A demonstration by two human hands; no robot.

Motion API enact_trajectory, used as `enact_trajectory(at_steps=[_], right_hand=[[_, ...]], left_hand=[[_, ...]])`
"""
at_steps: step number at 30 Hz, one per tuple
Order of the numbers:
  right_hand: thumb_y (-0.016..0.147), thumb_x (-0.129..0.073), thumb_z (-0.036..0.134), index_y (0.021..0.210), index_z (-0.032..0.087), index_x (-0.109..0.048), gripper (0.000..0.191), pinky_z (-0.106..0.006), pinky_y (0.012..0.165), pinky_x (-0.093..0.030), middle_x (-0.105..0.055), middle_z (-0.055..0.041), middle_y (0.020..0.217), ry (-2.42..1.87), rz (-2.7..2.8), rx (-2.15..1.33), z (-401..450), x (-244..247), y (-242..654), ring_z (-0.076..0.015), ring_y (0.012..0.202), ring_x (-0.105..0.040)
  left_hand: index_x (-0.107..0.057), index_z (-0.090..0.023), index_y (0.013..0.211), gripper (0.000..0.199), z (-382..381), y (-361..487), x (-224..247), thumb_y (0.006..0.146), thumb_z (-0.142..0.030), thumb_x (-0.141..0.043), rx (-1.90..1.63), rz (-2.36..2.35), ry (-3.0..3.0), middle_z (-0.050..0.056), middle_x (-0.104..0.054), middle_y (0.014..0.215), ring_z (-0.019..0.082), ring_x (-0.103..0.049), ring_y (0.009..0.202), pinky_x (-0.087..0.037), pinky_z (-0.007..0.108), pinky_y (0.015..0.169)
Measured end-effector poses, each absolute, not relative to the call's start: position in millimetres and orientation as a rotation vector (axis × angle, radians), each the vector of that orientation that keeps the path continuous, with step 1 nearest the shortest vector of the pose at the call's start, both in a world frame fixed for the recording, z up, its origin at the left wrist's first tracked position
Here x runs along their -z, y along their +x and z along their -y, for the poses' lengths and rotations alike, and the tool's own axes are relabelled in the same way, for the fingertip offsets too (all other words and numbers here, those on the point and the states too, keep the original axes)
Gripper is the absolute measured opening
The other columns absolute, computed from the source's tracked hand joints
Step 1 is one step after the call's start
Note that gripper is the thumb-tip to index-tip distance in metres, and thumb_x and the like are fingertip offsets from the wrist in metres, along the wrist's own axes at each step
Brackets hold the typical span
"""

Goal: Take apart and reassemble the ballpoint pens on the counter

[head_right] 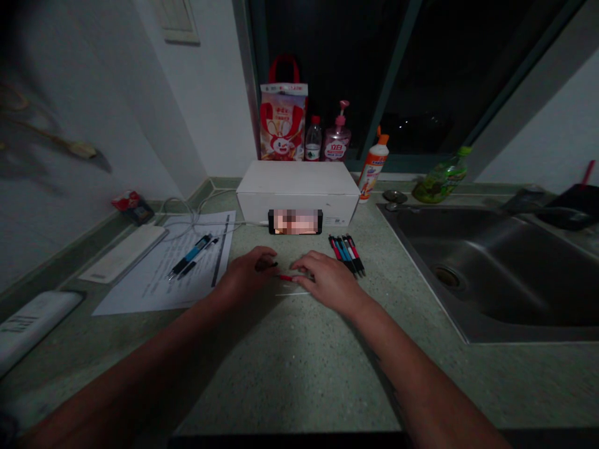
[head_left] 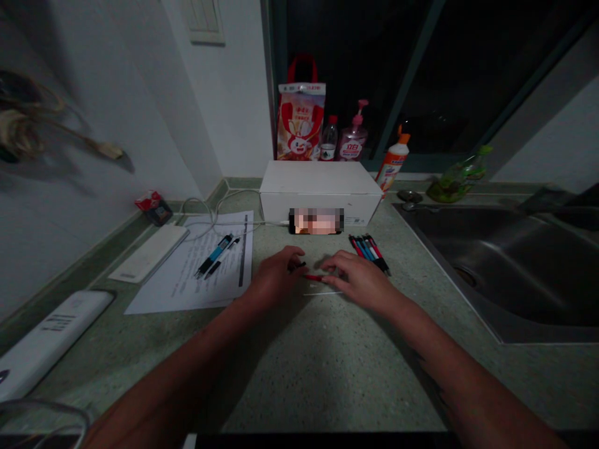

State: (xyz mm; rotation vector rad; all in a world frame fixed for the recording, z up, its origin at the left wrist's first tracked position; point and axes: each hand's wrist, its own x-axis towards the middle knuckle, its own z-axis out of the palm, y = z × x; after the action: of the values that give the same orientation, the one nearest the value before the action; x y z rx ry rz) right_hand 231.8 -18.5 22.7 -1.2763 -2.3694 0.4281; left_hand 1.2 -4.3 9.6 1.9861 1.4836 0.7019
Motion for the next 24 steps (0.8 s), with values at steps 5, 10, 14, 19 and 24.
enact_trajectory(at_steps=[5, 10, 14, 19, 24], right_hand=[[0.101, -0.062, 0.020, 0.116, 0.026, -0.070, 0.018, -0.032, 0.086, -0.051, -0.072, -0.0047, 0.109, -1.085, 2.386, -0.438, 27.0, -22.2, 219.0, -0.0190, 0.099, -0.069], [0.103, -0.058, 0.021, 0.109, 0.024, -0.071, 0.015, -0.032, 0.084, -0.051, -0.074, -0.0051, 0.103, -1.194, 2.299, -0.430, 23.8, -22.0, 221.5, -0.0200, 0.095, -0.070], [0.104, -0.056, 0.023, 0.102, 0.022, -0.073, 0.017, -0.032, 0.081, -0.050, -0.075, -0.0059, 0.097, -1.324, 2.189, -0.405, 19.6, -20.8, 225.5, -0.0212, 0.092, -0.070], [0.104, -0.054, 0.022, 0.096, 0.022, -0.073, 0.021, -0.031, 0.076, -0.048, -0.075, -0.0052, 0.090, -1.340, 2.162, -0.476, 17.7, -16.5, 224.6, -0.0204, 0.085, -0.069], [0.100, -0.060, 0.021, 0.094, 0.022, -0.072, 0.014, -0.032, 0.077, -0.047, -0.074, -0.0044, 0.090, -1.313, 2.100, -0.514, 17.1, -13.0, 222.5, -0.0205, 0.085, -0.068]], left_hand=[[-0.061, -0.019, 0.120, 0.034, 12.1, 10.2, -11.2, 0.088, -0.015, -0.070, -0.726, -1.174, 1.822, 0.006, -0.080, 0.095, 0.020, -0.074, 0.085, -0.057, 0.034, 0.080], [-0.064, -0.017, 0.114, 0.024, 10.5, 9.2, -8.4, 0.090, -0.020, -0.069, -0.802, -1.169, 1.801, 0.008, -0.079, 0.098, 0.020, -0.074, 0.089, -0.057, 0.035, 0.083], [-0.072, -0.018, 0.101, 0.014, 9.3, 6.3, -9.6, 0.093, -0.025, -0.064, -0.769, -1.325, 1.927, 0.006, -0.078, 0.088, 0.020, -0.070, 0.078, -0.054, 0.035, 0.074], [-0.076, -0.019, 0.102, 0.020, 12.7, 6.3, -13.4, 0.095, -0.024, -0.058, -0.840, -1.308, 2.092, 0.011, -0.078, 0.097, 0.024, -0.070, 0.087, -0.055, 0.039, 0.081], [-0.079, -0.020, 0.095, 0.020, 12.1, 6.4, -13.4, 0.093, -0.026, -0.060, -0.856, -1.315, 2.080, 0.010, -0.079, 0.095, 0.027, -0.072, 0.089, -0.055, 0.041, 0.086]])
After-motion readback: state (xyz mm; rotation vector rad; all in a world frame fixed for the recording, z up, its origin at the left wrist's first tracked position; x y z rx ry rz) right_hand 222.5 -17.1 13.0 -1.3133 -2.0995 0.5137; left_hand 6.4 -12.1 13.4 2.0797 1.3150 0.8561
